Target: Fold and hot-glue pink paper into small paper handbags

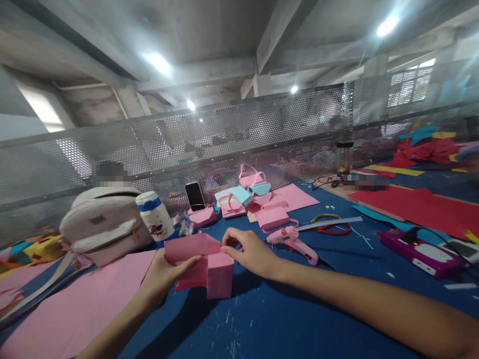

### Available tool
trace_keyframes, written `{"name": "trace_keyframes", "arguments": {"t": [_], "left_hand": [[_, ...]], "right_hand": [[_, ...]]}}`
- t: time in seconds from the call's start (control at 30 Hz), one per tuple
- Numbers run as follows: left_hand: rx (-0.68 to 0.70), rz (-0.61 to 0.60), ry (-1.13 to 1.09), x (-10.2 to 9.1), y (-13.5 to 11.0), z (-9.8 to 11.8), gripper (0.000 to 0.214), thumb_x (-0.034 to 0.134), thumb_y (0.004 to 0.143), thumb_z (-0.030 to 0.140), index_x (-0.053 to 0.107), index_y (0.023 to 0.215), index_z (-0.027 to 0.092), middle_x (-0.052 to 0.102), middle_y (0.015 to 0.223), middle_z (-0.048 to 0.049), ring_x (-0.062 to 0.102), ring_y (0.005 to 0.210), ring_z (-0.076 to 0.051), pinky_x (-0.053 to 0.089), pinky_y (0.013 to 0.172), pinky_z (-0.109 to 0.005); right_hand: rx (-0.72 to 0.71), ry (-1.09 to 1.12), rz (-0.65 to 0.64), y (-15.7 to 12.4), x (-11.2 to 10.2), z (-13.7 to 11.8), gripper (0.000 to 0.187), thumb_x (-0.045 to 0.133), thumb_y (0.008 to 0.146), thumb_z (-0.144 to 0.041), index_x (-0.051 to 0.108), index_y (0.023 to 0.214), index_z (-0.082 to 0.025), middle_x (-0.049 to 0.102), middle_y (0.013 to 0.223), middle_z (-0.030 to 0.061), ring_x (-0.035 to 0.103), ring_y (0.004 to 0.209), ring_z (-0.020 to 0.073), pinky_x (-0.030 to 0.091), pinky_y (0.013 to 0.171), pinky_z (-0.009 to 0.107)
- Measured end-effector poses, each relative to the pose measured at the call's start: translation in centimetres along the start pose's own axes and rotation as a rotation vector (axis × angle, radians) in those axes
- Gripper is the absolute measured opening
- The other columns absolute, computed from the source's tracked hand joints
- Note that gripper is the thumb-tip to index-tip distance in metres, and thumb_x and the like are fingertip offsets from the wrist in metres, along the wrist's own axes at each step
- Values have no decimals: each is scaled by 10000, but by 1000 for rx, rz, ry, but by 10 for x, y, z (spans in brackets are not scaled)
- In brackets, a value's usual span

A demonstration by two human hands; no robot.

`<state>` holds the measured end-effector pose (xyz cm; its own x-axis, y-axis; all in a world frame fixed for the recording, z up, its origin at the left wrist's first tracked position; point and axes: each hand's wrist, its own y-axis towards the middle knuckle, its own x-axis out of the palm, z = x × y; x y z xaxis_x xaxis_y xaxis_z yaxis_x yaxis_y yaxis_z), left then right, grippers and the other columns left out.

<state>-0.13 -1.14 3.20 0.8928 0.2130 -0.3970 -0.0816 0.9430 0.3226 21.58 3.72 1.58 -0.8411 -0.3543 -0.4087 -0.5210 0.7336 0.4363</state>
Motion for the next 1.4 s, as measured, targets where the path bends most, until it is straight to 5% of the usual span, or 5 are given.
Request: {"name": "trace_keyframes", "arguments": {"t": [0.3,0.53,0.77,1.17,1.4], "left_hand": [[-24,-18,47,2,2,-4,300,760,706,421,745,772,128,777,761,-95,728,744,-297,592,626,-353],[491,384,208,0,-7,1,329,637,859,295,517,1159,231,550,1144,-70,549,1086,-234,454,946,-364],[251,-95,195,19,-25,-3,185,609,860,356,598,981,216,623,976,-44,578,967,-250,462,839,-337],[-30,-311,-225,27,-20,11,412,653,813,546,663,760,138,574,676,-5,503,705,-165,400,640,-220],[-61,-307,-248,25,-18,10,367,732,762,490,729,805,126,638,688,-27,546,673,-176,434,638,-243]], "right_hand": [[-25,-20,13,0,0,1,71,551,874,-209,538,808,-187,577,766,-15,514,682,129,400,598,225],[-49,-18,41,2,-1,3,122,508,861,-211,453,754,-199,491,697,-42,438,631,116,319,551,220],[-73,-4,52,-1,3,4,181,491,862,-212,393,711,-205,393,663,-63,354,616,109,281,563,232],[-38,146,-54,-7,9,-6,321,444,979,-444,439,767,-204,424,687,-52,414,609,117,351,562,233],[-230,62,138,-12,10,-7,128,541,910,-181,544,1029,-228,578,1028,25,572,957,174,486,762,278]]}}
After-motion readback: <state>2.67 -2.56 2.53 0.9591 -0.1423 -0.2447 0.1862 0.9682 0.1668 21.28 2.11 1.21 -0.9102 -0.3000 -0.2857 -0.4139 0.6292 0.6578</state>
